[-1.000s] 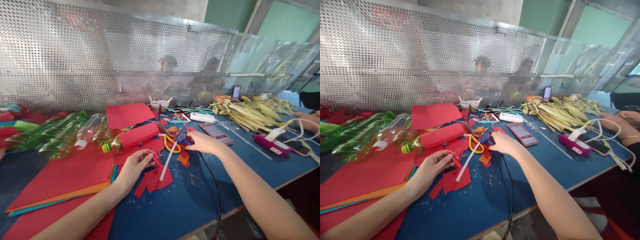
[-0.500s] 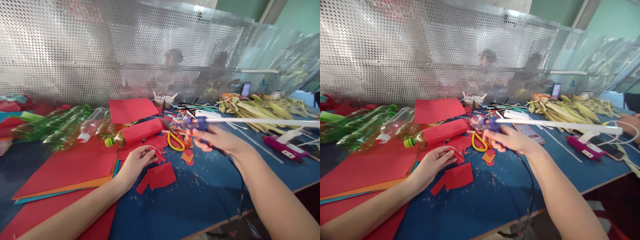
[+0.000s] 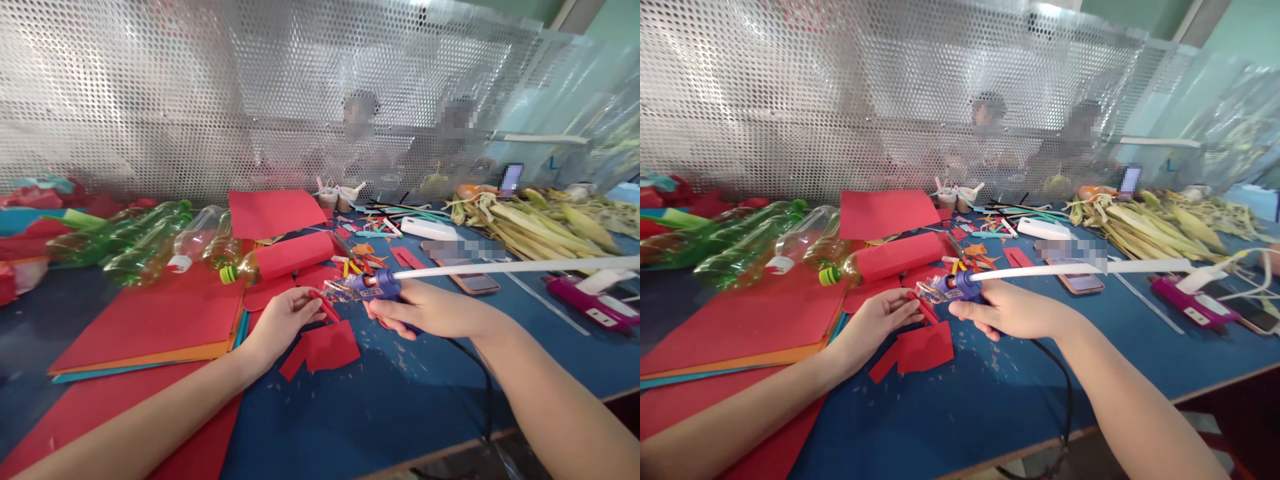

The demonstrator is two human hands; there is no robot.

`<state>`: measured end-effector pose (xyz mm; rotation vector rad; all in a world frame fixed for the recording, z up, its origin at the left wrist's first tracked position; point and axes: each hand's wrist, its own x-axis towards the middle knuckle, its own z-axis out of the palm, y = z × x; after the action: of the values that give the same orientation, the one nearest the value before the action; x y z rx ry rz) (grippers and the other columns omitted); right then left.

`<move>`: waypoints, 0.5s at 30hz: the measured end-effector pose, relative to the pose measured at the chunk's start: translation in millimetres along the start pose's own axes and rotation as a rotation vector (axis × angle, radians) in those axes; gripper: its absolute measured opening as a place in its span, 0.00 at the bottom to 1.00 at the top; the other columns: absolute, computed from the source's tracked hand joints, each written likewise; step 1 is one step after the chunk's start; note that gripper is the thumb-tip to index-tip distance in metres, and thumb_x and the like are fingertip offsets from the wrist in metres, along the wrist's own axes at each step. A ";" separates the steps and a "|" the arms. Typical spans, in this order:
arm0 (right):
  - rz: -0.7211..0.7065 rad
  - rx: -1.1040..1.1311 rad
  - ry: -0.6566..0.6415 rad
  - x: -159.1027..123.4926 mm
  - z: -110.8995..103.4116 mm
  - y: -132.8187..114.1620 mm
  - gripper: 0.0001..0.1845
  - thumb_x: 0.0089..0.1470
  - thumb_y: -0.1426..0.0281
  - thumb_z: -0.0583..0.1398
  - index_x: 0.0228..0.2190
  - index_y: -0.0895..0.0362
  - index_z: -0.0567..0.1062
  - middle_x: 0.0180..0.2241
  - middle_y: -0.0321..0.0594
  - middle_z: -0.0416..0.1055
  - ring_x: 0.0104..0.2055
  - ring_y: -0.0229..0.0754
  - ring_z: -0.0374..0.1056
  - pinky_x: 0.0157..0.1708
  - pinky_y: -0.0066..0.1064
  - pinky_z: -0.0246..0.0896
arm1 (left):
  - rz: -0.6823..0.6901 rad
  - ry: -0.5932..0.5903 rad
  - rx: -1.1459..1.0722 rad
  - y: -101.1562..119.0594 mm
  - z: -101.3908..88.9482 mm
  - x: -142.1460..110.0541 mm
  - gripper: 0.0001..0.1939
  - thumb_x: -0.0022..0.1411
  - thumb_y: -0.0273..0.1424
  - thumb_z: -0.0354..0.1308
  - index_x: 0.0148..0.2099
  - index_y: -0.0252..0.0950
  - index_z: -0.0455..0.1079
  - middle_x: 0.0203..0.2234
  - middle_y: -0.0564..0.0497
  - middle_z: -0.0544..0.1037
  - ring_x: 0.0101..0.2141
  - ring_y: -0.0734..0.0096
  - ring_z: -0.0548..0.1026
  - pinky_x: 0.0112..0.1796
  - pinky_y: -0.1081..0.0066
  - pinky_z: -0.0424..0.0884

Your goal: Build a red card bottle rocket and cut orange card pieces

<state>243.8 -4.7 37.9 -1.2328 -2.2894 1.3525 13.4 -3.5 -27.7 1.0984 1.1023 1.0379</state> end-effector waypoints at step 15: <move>0.045 -0.113 0.019 0.7 5.4 -5.1 0.29 0.58 0.45 0.48 0.23 0.57 0.65 0.16 0.33 0.64 0.21 0.35 0.62 0.29 0.30 0.58 | -0.010 -0.010 0.024 0.1 1.4 -2.3 0.09 0.50 0.32 0.64 0.35 0.35 0.73 0.27 0.56 0.78 0.31 0.73 0.77 0.40 0.70 0.75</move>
<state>237.6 -8.8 38.8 -1.3325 -2.3684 1.2350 14.5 -5.9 -27.2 1.1149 1.1140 1.0122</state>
